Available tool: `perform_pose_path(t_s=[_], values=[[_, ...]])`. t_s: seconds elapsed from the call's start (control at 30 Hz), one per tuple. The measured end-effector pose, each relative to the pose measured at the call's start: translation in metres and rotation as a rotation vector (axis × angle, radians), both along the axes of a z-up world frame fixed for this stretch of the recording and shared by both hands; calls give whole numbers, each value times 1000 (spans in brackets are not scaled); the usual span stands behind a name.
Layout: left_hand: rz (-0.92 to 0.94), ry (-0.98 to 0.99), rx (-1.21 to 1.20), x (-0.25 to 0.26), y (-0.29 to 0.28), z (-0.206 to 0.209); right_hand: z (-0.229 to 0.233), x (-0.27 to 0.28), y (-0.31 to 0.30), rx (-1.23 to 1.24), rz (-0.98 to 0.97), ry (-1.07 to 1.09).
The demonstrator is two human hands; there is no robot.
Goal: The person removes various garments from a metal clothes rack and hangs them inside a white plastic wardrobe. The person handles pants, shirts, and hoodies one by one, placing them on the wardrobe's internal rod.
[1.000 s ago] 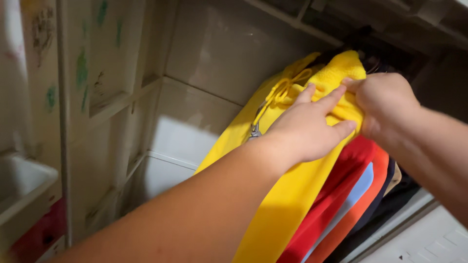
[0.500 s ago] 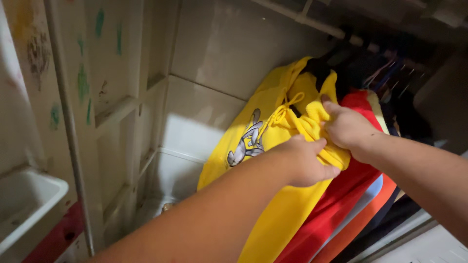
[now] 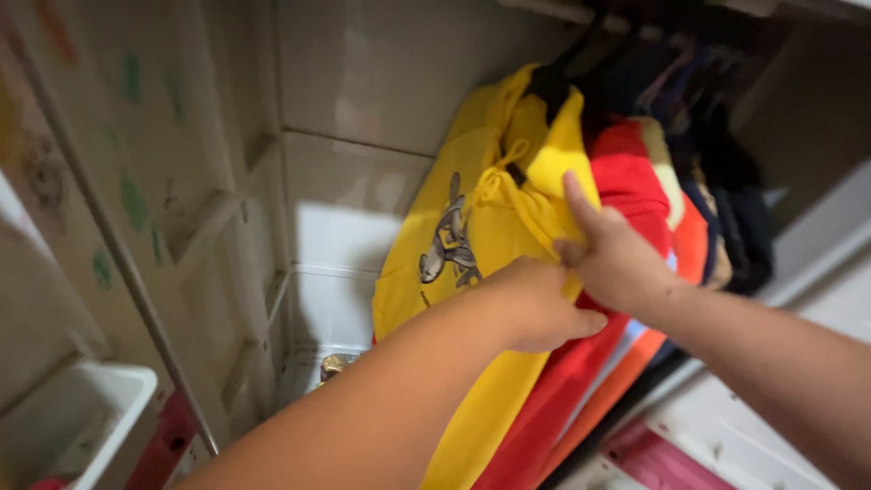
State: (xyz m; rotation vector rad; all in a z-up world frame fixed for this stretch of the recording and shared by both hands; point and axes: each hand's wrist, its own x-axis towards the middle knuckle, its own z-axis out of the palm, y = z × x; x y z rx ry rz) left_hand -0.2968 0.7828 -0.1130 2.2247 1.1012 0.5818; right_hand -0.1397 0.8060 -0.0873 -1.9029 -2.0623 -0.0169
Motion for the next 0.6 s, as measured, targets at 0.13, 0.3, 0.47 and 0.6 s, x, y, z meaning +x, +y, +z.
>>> perform_pose_path(t_s=[0.13, 0.3, 0.47, 0.6], values=[[-116, 49, -121, -8, -23, -5, -6, -1, -48, -29, 65, 132], [-242, 9, -230, -4, -69, -10, 13, -16, -127, -384, -343, 634], [-551, -77, -316, 15, -121, -17, -3, -21, -230, -344, -413, 989], [-731, 15, -279, 44, -183, -16, -7, -15, -319, -217, -632, 1047]])
